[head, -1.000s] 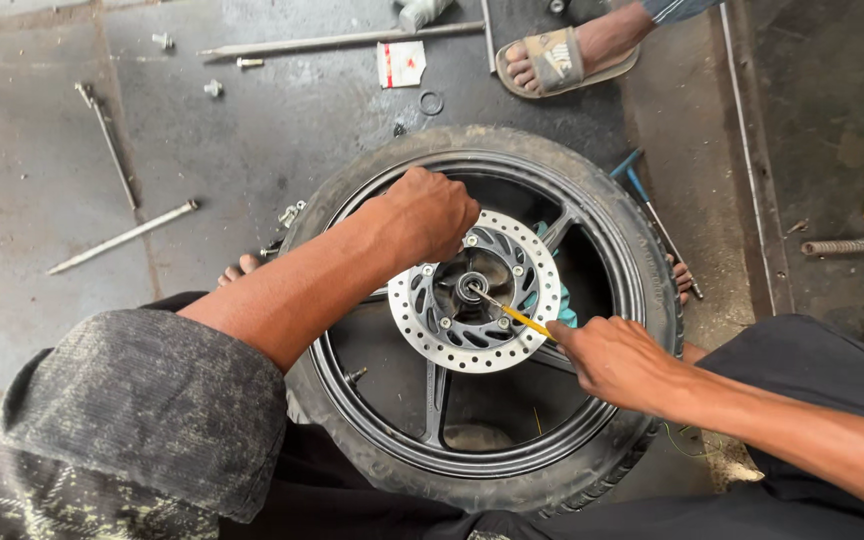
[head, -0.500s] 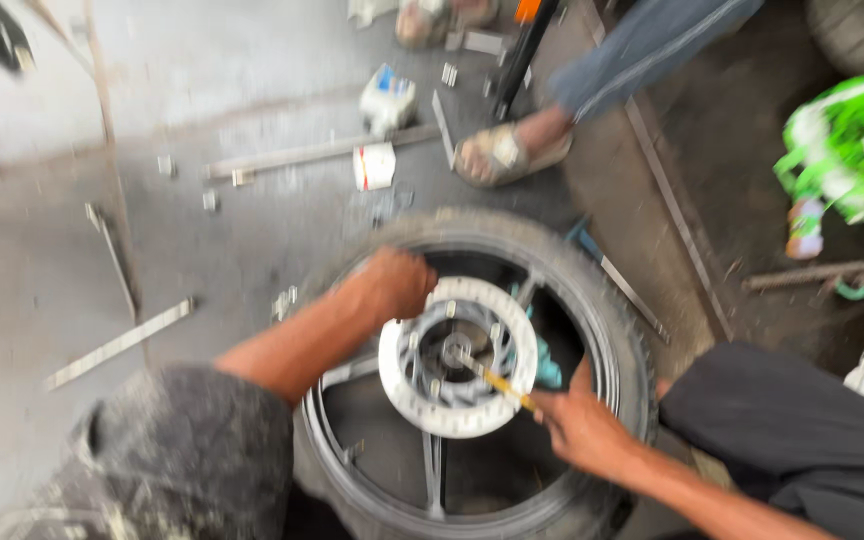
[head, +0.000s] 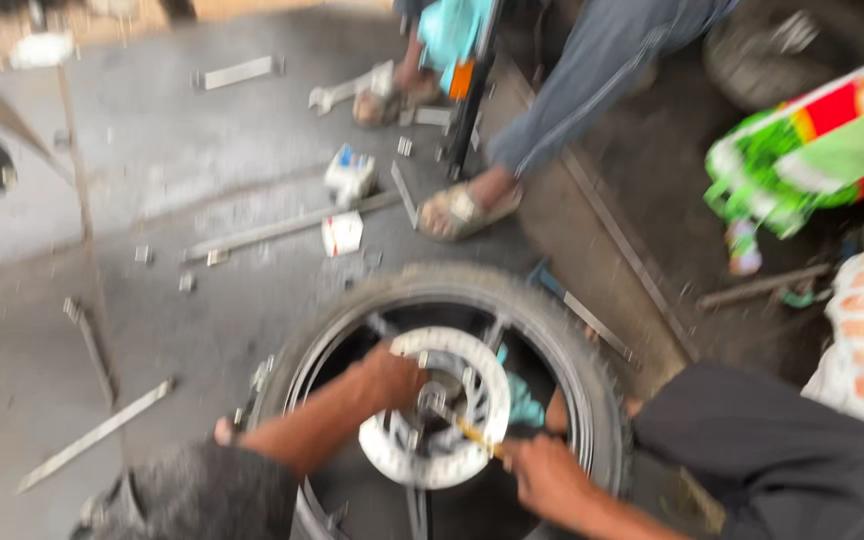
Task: The person works on a motorcycle wheel, handling a small axle and using a screwdriver to adjust components near the brake disc.
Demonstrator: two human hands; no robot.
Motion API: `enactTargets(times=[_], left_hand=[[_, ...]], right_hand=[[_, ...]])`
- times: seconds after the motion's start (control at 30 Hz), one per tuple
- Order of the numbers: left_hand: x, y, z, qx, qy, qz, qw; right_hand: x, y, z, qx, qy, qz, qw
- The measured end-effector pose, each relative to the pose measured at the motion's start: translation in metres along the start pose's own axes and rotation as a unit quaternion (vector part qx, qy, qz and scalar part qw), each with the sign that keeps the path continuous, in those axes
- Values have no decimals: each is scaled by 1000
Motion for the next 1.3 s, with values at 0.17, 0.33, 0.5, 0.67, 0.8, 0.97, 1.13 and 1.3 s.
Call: enactTargets(times=[0.17, 0.33, 0.5, 0.67, 0.8, 0.97, 1.13, 1.3], left_hand=[[8, -24, 19, 10, -51, -79, 996], [2, -31, 24, 31, -81, -24, 996], [-33, -3, 10, 22, -72, 5, 997], [-44, 23, 2, 32, -141, -53, 988], [-54, 48, 0, 60, -211, -65, 973], [-60, 72, 7, 105, -371, -140, 912], [-69, 78, 19, 99, -424, -90, 896], [-71, 76, 28, 100, -466, -102, 873]], right_hand=[[11, -13, 20, -32, 4, -10, 999], [28, -15, 38, -24, 28, -66, 997], [17, -16, 29, -34, 53, -93, 994], [6, -15, 20, -79, 45, -81, 993], [3, -18, 20, -90, 45, -91, 991], [3, -17, 20, -80, 70, -114, 988], [-1, -19, 19, -85, 75, -124, 986], [-4, -20, 21, -102, 94, -119, 983]])
Point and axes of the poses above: each hand's wrist, its own y-axis towards the middle knuckle, its own x-axis out of the back of the hand, z = x × y, the point moved 7 cm from there along y, towards the middle knuckle, and after that the axes turned 15 degrees about z, right-handed, at the moved point
